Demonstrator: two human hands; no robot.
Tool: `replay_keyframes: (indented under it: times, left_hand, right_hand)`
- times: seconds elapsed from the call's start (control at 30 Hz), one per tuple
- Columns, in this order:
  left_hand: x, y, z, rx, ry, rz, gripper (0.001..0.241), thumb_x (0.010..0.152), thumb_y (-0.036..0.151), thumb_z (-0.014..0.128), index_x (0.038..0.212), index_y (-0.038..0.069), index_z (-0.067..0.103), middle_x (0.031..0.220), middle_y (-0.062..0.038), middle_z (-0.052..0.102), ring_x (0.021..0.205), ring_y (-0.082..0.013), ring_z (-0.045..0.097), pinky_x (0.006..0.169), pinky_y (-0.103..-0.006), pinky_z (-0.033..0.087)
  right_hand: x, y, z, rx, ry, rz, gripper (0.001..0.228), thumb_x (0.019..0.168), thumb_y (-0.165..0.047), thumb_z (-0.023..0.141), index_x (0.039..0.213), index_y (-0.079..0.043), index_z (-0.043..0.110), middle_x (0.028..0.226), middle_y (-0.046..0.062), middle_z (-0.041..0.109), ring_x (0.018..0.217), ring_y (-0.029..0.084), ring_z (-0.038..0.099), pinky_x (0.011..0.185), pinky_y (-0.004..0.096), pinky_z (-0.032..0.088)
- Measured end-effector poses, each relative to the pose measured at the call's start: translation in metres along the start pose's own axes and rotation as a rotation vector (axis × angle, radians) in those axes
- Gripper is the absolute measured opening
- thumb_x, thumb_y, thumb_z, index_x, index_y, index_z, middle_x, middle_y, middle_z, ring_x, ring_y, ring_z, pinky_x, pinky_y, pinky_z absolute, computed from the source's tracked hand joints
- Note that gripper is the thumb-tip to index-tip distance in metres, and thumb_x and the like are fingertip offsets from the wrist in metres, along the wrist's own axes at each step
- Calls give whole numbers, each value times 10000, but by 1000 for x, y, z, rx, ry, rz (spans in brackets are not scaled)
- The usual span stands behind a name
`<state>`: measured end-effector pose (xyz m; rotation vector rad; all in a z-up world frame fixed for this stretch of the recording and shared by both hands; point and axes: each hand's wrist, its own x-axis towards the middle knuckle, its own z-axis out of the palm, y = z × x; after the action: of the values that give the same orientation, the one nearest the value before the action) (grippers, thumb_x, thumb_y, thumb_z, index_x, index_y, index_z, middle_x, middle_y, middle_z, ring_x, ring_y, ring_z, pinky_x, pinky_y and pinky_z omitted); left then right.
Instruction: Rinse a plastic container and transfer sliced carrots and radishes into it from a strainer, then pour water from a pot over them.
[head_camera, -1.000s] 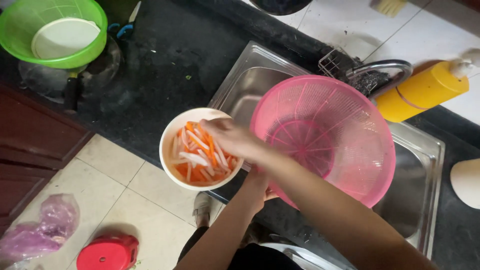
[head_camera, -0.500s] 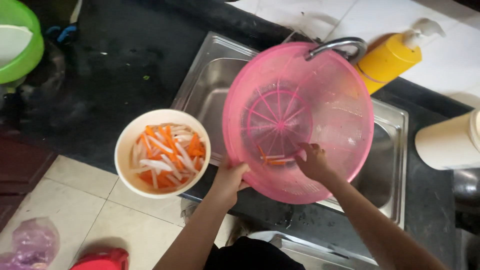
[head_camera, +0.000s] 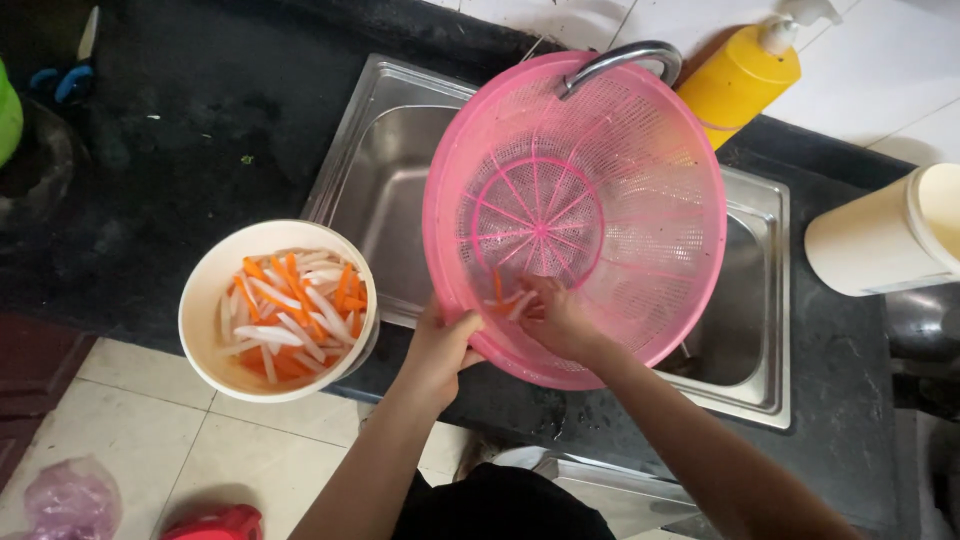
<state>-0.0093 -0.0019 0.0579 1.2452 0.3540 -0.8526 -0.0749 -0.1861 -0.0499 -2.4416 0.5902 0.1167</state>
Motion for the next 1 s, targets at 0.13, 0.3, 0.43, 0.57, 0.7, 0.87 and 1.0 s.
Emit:
replay_keyframes:
  times: [0.13,0.3,0.43,0.57,0.7,0.87,1.0]
  left_hand:
    - [-17,18,6,23,-3,-5,651,692,33,596,1324,62,442,1189,-247,471,1029,-458,561,718,-539,542]
    - [0,1,-2,-9,-35,-3,657,680,24,594,1318,82,447,1156,-204,453,968,-425,572,696,-527,557]
    - [4,1,-10,-16,-1,2,637,655,6,600,1275,72,476,1162,-210,442,961,-426,567,703,-506,558]
    - [2,2,-15,-34,-19,-26,666,676,-1,589,1319,84,435,1182,-231,424,973,-447,556,712,-538,554]
    - [-2,3,-13,-48,-5,-43,714,671,-2,588,1351,106,399,1222,-219,389,1002,-452,534,730,-549,540]
    - [-3,2,-16,-51,3,-53,700,670,7,590,1340,100,409,1206,-212,398,971,-434,542,708,-538,550]
    - [5,-4,-17,-122,36,-69,691,660,5,598,1318,110,415,1207,-215,393,929,-462,553,690,-543,553]
  right_hand:
    - [-1,-37,-41,417,-69,-217,539,699,28,554,1235,9,494,1177,246,501,898,360,655,694,393,582]
    - [-2,-74,-73,-293,-105,-763,479,689,87,483,1091,-111,654,1126,123,608,1195,316,493,927,382,461]
    - [0,-57,-75,-501,-259,-783,507,705,21,545,1180,-153,568,1164,56,585,1186,303,477,880,407,483]
    - [-9,-44,-72,-199,-392,-730,380,746,-32,485,1114,-59,573,1091,177,574,1033,401,526,850,456,472]
    - [-16,-30,-56,173,-556,-473,261,840,-132,504,1061,-26,593,873,209,595,838,366,587,746,471,460]
    - [-37,-70,-79,217,-673,-286,300,893,-246,465,966,5,611,829,206,609,800,303,572,709,417,434]
    - [-51,-95,-95,57,-655,-163,378,935,-338,399,921,-67,662,835,146,661,829,297,637,730,364,469]
